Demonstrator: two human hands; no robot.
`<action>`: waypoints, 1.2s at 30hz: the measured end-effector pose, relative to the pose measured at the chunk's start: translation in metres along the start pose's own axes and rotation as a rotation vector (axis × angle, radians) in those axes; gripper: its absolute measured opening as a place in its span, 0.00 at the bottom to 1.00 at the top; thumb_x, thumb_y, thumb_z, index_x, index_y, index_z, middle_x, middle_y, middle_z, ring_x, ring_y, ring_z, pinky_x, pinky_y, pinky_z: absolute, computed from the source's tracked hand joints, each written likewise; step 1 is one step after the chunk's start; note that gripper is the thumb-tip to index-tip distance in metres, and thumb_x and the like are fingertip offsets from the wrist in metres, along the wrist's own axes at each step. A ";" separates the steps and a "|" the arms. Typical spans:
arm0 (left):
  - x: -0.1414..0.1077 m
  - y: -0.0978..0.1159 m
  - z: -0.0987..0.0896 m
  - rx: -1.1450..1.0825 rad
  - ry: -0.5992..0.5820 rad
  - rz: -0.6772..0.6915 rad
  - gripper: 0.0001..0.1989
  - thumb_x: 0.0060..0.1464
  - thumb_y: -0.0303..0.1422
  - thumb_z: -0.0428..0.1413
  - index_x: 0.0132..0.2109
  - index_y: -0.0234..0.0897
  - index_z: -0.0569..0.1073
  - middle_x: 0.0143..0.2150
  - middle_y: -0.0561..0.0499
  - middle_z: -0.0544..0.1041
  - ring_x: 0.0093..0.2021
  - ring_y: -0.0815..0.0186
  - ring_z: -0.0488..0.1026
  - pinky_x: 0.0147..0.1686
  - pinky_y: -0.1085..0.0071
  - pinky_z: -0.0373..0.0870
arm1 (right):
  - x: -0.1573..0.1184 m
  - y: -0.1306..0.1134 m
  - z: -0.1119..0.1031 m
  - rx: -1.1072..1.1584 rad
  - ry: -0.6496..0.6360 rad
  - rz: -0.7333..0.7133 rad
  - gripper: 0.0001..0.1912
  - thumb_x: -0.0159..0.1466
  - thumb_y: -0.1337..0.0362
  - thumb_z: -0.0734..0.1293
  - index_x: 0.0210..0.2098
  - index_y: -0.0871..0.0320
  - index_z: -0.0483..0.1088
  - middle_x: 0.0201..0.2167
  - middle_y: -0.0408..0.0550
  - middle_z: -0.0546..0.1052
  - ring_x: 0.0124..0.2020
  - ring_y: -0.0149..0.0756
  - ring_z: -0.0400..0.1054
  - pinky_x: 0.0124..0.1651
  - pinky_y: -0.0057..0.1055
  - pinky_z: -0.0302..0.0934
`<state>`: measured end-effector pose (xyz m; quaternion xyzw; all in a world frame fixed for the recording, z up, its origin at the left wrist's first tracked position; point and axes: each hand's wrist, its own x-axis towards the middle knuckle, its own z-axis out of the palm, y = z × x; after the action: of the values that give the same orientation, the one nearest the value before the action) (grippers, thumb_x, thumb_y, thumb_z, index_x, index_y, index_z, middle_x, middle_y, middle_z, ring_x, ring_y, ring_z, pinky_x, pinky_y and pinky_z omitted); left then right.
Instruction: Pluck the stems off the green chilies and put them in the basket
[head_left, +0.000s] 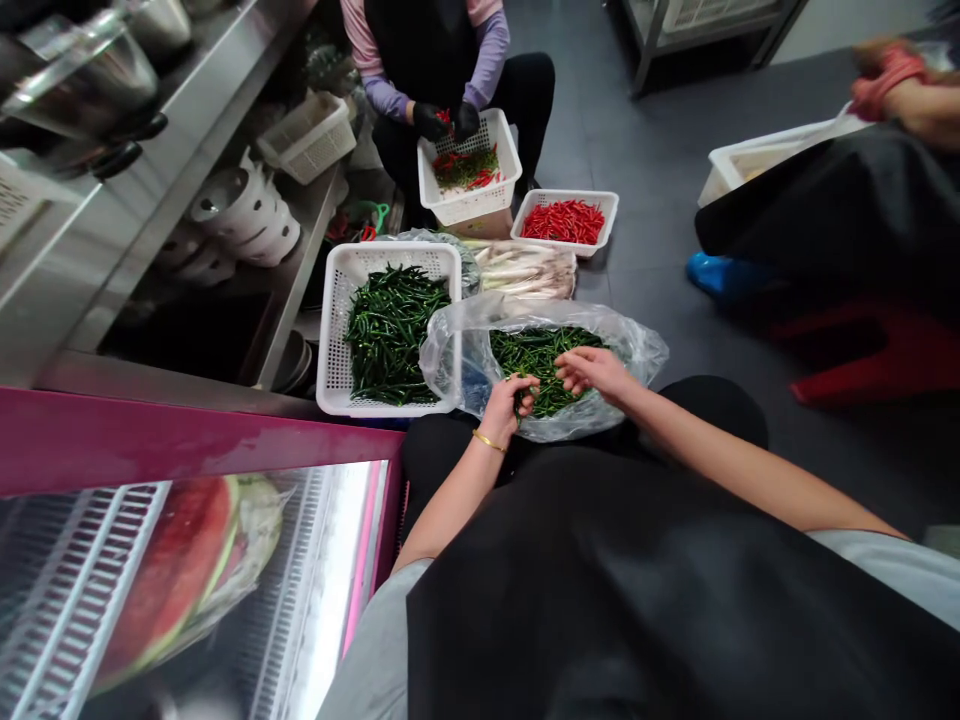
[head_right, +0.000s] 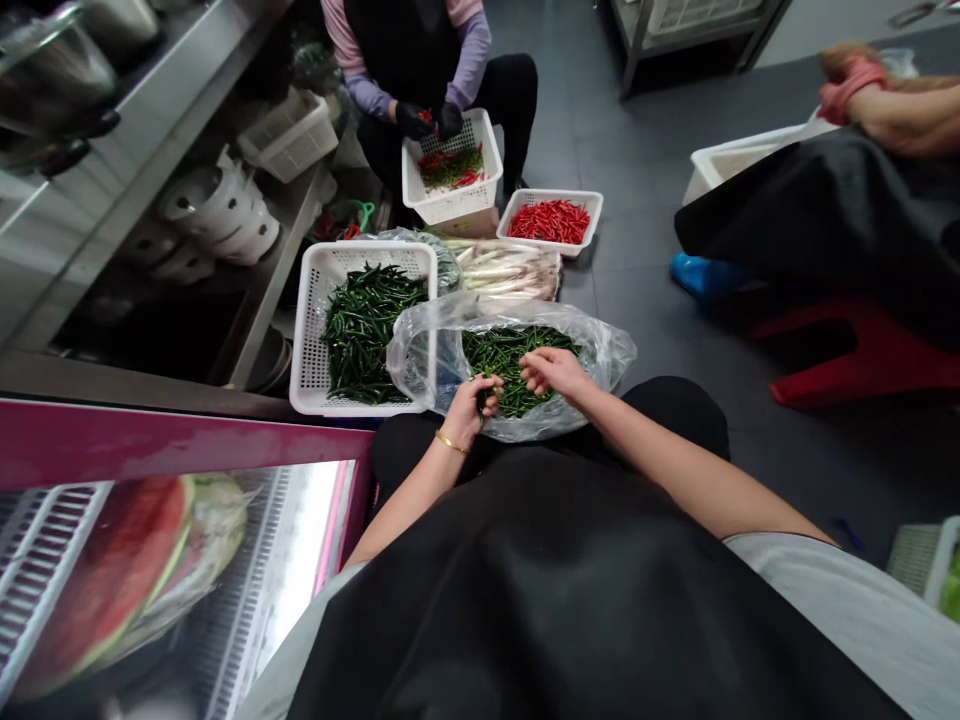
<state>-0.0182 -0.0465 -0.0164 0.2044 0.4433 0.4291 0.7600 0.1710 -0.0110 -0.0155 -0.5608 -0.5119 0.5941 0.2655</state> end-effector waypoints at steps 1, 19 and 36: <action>0.000 0.002 -0.004 -0.036 -0.050 -0.019 0.10 0.39 0.33 0.59 0.30 0.31 0.70 0.21 0.54 0.68 0.16 0.78 0.58 0.14 0.80 0.46 | 0.007 0.000 -0.010 -0.219 0.092 -0.023 0.18 0.62 0.52 0.63 0.40 0.60 0.72 0.37 0.56 0.78 0.32 0.38 0.73 0.35 0.33 0.67; 0.016 -0.011 0.001 0.093 0.030 -0.167 0.20 0.40 0.42 0.65 0.33 0.30 0.72 0.20 0.54 0.66 0.17 0.77 0.61 0.13 0.81 0.45 | -0.028 0.012 0.009 -0.371 -0.064 -0.295 0.16 0.58 0.60 0.64 0.45 0.57 0.68 0.28 0.43 0.75 0.27 0.32 0.69 0.34 0.29 0.64; -0.004 -0.005 0.012 0.126 -0.053 -0.061 0.21 0.43 0.46 0.63 0.27 0.32 0.67 0.20 0.54 0.68 0.14 0.80 0.56 0.11 0.80 0.45 | -0.050 -0.004 0.029 -0.598 -0.319 -0.572 0.21 0.66 0.50 0.56 0.27 0.58 0.68 0.24 0.46 0.73 0.25 0.30 0.65 0.31 0.26 0.55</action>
<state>-0.0064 -0.0520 -0.0116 0.2496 0.4552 0.3712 0.7699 0.1542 -0.0632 0.0029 -0.3501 -0.8304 0.4017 0.1629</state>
